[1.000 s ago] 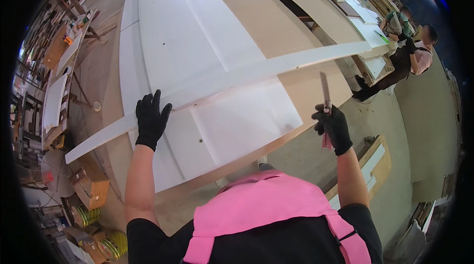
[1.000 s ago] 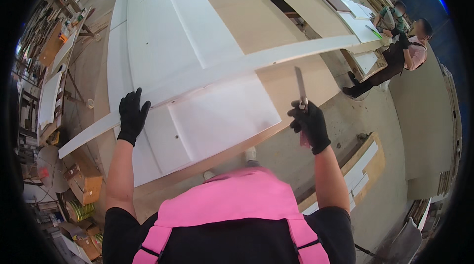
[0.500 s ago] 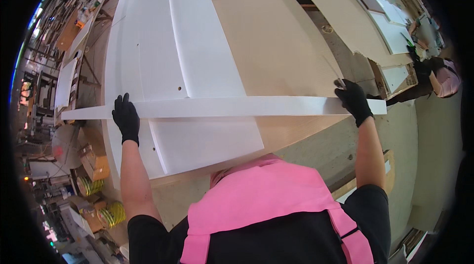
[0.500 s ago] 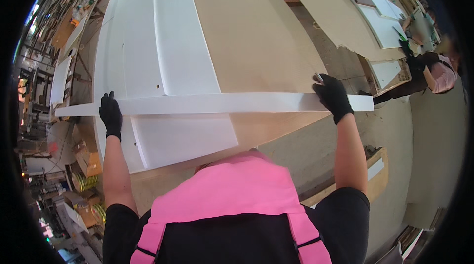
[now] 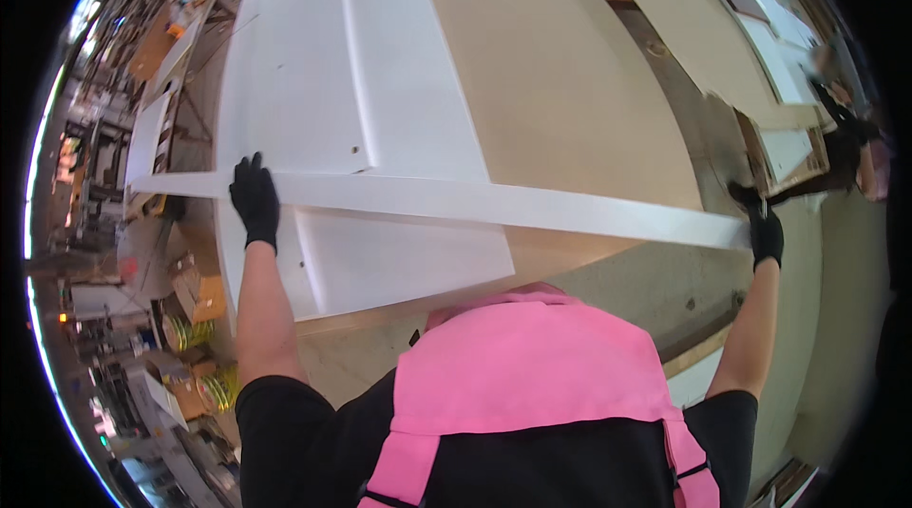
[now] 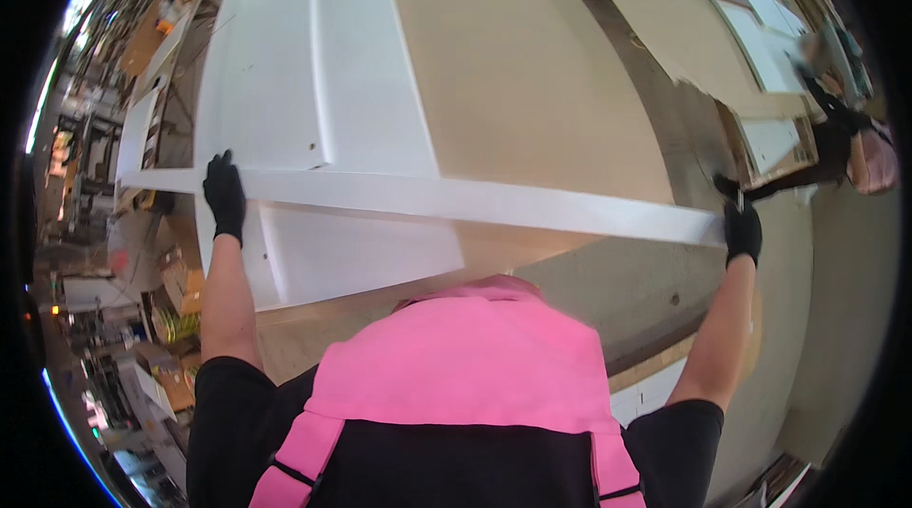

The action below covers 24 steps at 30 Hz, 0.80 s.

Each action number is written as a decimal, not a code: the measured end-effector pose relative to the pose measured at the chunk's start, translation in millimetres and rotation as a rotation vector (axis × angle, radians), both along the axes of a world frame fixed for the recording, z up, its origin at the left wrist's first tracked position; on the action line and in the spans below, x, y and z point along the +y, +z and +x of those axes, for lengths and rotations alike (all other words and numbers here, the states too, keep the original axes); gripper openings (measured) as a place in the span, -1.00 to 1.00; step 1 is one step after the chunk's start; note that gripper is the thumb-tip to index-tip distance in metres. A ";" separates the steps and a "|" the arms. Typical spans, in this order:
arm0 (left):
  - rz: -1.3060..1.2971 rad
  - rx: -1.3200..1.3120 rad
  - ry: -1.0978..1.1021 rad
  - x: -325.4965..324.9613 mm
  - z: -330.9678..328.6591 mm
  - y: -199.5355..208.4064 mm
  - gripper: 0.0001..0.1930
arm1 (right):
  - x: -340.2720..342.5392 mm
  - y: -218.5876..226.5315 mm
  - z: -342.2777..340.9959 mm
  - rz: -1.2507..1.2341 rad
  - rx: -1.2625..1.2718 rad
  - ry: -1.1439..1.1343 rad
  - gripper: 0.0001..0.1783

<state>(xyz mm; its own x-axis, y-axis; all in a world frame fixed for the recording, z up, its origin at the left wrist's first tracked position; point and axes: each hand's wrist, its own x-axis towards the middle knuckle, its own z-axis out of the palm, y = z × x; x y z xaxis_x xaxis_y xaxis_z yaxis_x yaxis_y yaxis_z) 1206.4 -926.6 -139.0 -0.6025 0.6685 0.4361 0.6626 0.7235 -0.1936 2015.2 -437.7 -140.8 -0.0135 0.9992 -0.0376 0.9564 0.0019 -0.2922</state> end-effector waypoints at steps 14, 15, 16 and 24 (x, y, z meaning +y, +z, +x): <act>0.220 -0.193 -0.043 49.8 20.9 16.1 -0.47 | -191.5 -13.3 95.9 -0.569 0.345 -0.567 -0.64; 0.234 -0.212 -0.076 55.1 17.9 17.0 -0.46 | -224.4 -16.8 100.0 -0.557 0.380 -0.538 -0.57; 0.254 -0.236 -0.115 60.9 14.6 17.7 -0.46 | -263.0 -23.8 101.6 -0.466 0.341 -0.551 -0.53; 0.308 -0.289 -0.580 93.4 4.4 17.5 -0.54 | -556.9 27.6 53.8 -0.485 0.602 -0.817 -0.47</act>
<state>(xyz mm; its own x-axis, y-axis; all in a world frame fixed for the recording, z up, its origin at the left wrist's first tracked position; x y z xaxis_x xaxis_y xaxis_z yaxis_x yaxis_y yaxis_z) 1210.9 -833.1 -121.6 -0.3075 0.7879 0.5335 0.9509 0.2328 0.2041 2069.0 -994.5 -113.2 0.4917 0.5979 -0.6331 0.3211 -0.8003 -0.5064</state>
